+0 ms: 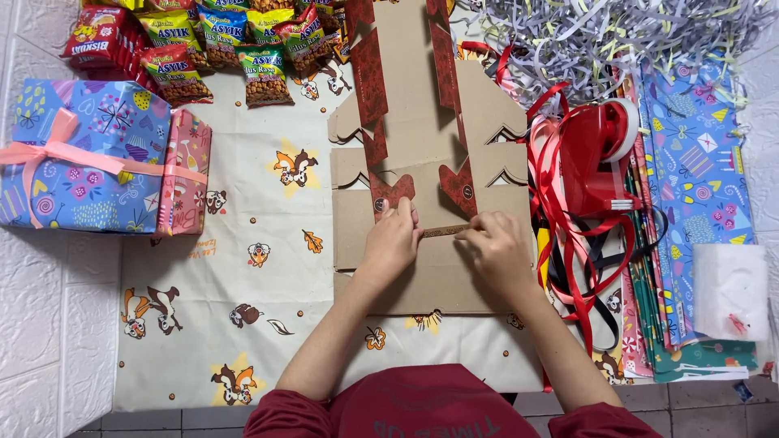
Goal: The person assembles a flat cardboard gift box by folding and taping its sides. They then place shredded paper filler into the assembled box. The workspace contains various snack packages and gift-wrapping supplies.
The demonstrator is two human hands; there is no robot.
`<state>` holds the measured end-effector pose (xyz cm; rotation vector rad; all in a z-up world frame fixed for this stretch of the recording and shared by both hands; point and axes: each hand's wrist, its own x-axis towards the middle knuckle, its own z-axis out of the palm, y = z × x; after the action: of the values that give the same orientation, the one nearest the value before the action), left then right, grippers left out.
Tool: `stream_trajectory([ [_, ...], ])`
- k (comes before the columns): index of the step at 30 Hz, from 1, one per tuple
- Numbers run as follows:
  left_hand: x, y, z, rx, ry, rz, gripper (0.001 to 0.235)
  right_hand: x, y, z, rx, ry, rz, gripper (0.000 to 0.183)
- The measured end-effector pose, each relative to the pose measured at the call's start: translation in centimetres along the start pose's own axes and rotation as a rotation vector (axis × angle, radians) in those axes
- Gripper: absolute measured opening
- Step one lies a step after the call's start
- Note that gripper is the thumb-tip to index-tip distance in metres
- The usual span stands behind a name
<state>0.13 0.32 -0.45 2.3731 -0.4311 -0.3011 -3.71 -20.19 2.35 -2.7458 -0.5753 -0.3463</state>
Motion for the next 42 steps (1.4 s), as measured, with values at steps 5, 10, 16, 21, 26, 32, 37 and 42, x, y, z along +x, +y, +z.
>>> stream_trajectory([
  [5,-0.2,-0.2,-0.3,-0.044,0.01,0.01,0.029,1.7,-2.8,0.3,0.177,-0.03,-0.118,0.025],
  [10,-1.3,0.6,-3.4,-0.171,-0.016,0.061,0.032,1.8,-2.8,0.3,0.204,-0.038,-0.099,0.026],
  [16,-3.5,-0.7,-5.1,-0.012,0.141,0.197,0.031,1.9,-2.8,0.3,0.129,-0.069,-0.131,0.024],
  [21,-4.6,-2.2,-4.8,0.108,0.19,0.172,0.019,1.9,-2.9,0.3,0.083,-0.093,-0.161,0.021],
  [26,-4.7,-1.6,-4.8,0.039,0.185,0.071,0.008,1.9,-3.1,0.2,0.042,-0.085,-0.189,0.028],
  [32,-3.7,-1.1,-4.3,-0.111,0.146,-0.197,0.025,1.3,-3.0,1.7,-0.08,-0.069,-0.195,0.031],
  [37,-2.7,-0.3,-5.1,-0.047,-0.017,-0.28,0.035,1.6,-3.8,1.6,-0.13,-0.101,-0.198,0.03],
  [42,-2.3,1.1,-6.2,0.179,-0.021,-0.286,0.046,1.9,-5.0,1.2,-0.223,-0.11,-0.255,0.029],
])
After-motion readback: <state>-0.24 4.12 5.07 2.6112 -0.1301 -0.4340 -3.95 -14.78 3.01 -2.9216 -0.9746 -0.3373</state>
